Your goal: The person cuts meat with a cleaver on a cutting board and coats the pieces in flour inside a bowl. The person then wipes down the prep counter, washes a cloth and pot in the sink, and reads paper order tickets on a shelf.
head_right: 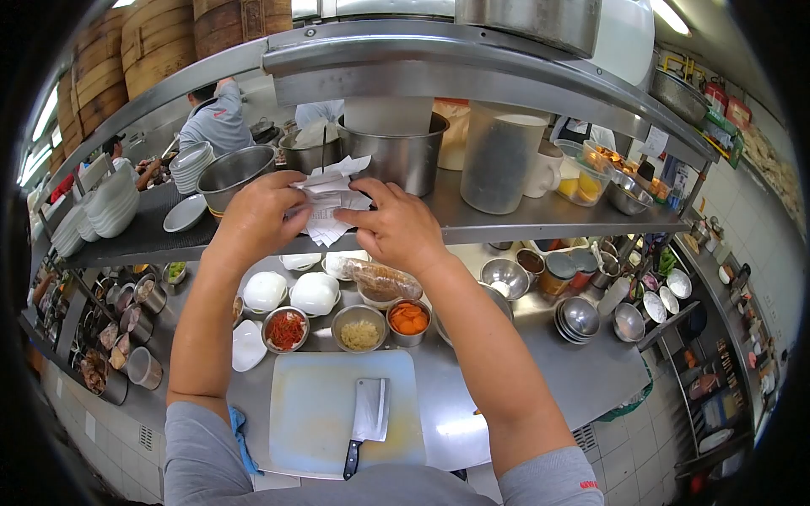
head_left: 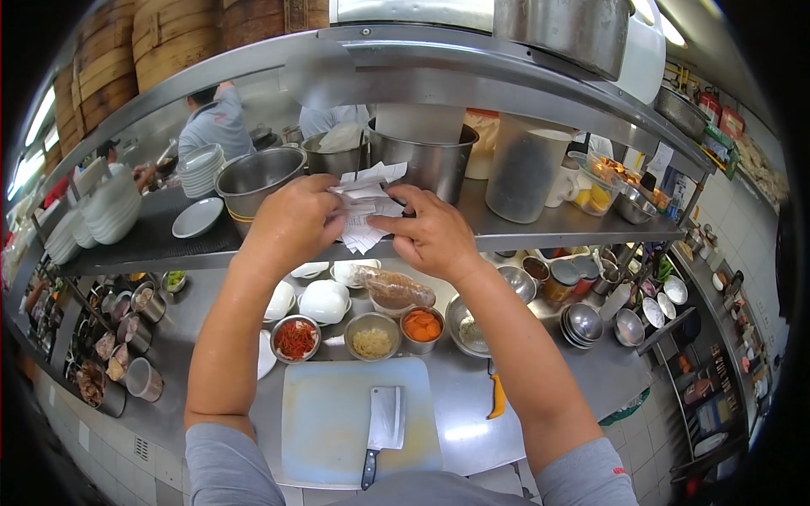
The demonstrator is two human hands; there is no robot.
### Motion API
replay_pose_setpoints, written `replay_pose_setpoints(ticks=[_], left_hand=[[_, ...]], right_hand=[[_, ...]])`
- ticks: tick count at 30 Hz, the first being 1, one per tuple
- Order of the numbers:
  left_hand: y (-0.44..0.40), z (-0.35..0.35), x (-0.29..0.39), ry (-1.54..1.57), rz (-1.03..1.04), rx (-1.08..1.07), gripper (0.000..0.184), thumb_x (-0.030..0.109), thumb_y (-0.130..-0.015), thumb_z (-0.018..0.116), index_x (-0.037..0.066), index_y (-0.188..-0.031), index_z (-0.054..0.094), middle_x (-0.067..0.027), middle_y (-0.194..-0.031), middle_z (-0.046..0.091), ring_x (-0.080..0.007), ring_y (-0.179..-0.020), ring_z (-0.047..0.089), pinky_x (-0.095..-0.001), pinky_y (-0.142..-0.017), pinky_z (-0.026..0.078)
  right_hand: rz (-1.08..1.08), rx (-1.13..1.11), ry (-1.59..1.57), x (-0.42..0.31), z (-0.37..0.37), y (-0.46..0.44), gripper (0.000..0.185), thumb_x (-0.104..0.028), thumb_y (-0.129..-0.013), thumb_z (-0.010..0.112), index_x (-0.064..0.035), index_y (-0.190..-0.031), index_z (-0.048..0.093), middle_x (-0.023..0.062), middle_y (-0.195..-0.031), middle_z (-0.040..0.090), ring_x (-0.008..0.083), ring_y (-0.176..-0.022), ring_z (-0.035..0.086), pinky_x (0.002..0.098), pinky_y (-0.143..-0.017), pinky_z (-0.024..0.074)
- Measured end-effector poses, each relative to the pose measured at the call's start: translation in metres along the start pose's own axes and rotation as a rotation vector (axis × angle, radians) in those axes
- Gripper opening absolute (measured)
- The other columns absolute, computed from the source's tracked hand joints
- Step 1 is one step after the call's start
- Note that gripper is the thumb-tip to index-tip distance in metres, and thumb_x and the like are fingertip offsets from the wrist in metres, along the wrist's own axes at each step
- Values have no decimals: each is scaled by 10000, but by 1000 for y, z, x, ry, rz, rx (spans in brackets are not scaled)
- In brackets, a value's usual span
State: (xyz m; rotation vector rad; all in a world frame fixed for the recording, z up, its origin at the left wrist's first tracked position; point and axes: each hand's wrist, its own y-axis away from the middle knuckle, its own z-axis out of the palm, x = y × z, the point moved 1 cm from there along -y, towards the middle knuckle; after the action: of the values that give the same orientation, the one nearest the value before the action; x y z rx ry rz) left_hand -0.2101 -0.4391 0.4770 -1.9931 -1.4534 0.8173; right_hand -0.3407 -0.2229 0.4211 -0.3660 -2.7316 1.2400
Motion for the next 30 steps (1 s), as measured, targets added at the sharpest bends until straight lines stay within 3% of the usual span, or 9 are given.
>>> replay_pose_setpoints(ticks=[7, 17, 23, 26, 28, 30], left_hand=[[-2, 9, 4, -199, 45, 14, 93, 135, -796, 770, 60, -851, 769, -65, -1263, 729, -262, -1091, 697, -400, -859, 608], [-9, -1, 9, -223, 48, -76, 84, 115, -791, 749, 54, -842, 777, -60, -1356, 680, -262, -1140, 690, -411, -865, 614], [-15, 13, -2, -279, -5, -37, 92, 130, -825, 732, 51, -839, 778, -69, -1274, 711, -265, -1109, 704, -416, -863, 613], [-18, 10, -3, -153, 9, 3, 95, 106, -844, 741, 32, -884, 787, -116, -1139, 734, -301, -1009, 722, -421, -833, 597], [-19, 2, -4, 167, -44, -136, 116, 71, -864, 751, 13, -955, 795, -160, -997, 720, -342, -889, 712, -415, -798, 572], [-19, -3, -3, 252, -56, -136, 131, 53, -870, 749, 11, -985, 796, -167, -956, 706, -351, -852, 702, -413, -782, 558]], right_hand=[[29, -47, -12, 2, 2, -1, 413, -185, -824, 742, -329, -1205, 808, 49, -1414, 611, 280, -1203, 641, 439, -1000, 560], [30, -21, -24, 2, 3, -1, 390, -186, -820, 740, -324, -1177, 817, 44, -1402, 626, 281, -1188, 649, 439, -999, 561], [23, 0, -27, 0, 1, -1, 396, -146, -821, 709, -298, -1171, 817, 47, -1392, 632, 284, -1160, 663, 436, -980, 567], [48, 41, -42, -3, 1, -2, 377, -121, -823, 687, -240, -1167, 783, 58, -1356, 649, 300, -1118, 680, 447, -947, 572], [50, 75, -61, -1, 3, -2, 362, -115, -824, 682, -218, -1162, 757, 63, -1331, 657, 307, -1103, 684, 452, -929, 574], [46, 110, -83, -1, 5, -3, 349, -109, -824, 676, -197, -1157, 731, 67, -1306, 665, 314, -1089, 688, 457, -911, 575]])
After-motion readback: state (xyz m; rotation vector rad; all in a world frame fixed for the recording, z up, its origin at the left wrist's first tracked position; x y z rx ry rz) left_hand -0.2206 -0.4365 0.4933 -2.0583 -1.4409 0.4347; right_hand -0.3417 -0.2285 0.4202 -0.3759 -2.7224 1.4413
